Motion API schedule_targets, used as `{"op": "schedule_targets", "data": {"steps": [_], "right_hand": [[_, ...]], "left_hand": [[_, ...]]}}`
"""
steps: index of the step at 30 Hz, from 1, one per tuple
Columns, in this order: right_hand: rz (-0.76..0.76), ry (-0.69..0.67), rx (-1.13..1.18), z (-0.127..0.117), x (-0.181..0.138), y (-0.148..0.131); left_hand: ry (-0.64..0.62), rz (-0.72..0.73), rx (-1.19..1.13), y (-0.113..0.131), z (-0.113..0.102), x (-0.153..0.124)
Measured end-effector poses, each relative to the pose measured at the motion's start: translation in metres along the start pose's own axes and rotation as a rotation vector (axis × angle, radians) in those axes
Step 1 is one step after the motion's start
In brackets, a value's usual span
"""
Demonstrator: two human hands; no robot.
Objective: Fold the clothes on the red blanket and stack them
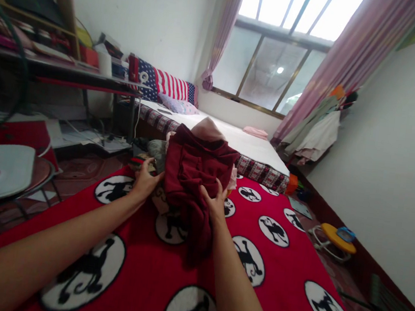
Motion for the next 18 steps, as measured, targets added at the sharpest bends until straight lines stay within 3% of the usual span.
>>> {"op": "schedule_targets", "data": {"steps": [2, 5, 9, 13, 18], "right_hand": [[0.055, -0.059, 0.028, 0.018, -0.007, 0.000], [0.041, -0.123, -0.009, 0.046, -0.025, -0.015], [0.017, -0.171, -0.106, 0.078, -0.045, -0.034], [0.025, -0.181, -0.114, 0.089, -0.051, -0.036], [-0.032, -0.019, -0.015, 0.073, -0.052, -0.036]], "left_hand": [[-0.040, 0.111, 0.003, 0.006, 0.008, 0.029], [-0.209, 0.244, -0.010, 0.006, 0.018, 0.078], [-0.345, 0.248, 0.044, -0.013, 0.028, 0.123], [-0.370, 0.244, 0.136, -0.026, 0.032, 0.126], [-0.187, 0.270, 0.237, -0.005, 0.004, 0.103]]}}
Point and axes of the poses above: each hand's wrist, its own x-axis towards the middle knuckle, its own z-axis out of the palm, y = z × x, the point moved 6 cm from there along x, towards the middle knuckle, and after that the axes turned 14 degrees about x, right-handed, at the moved point
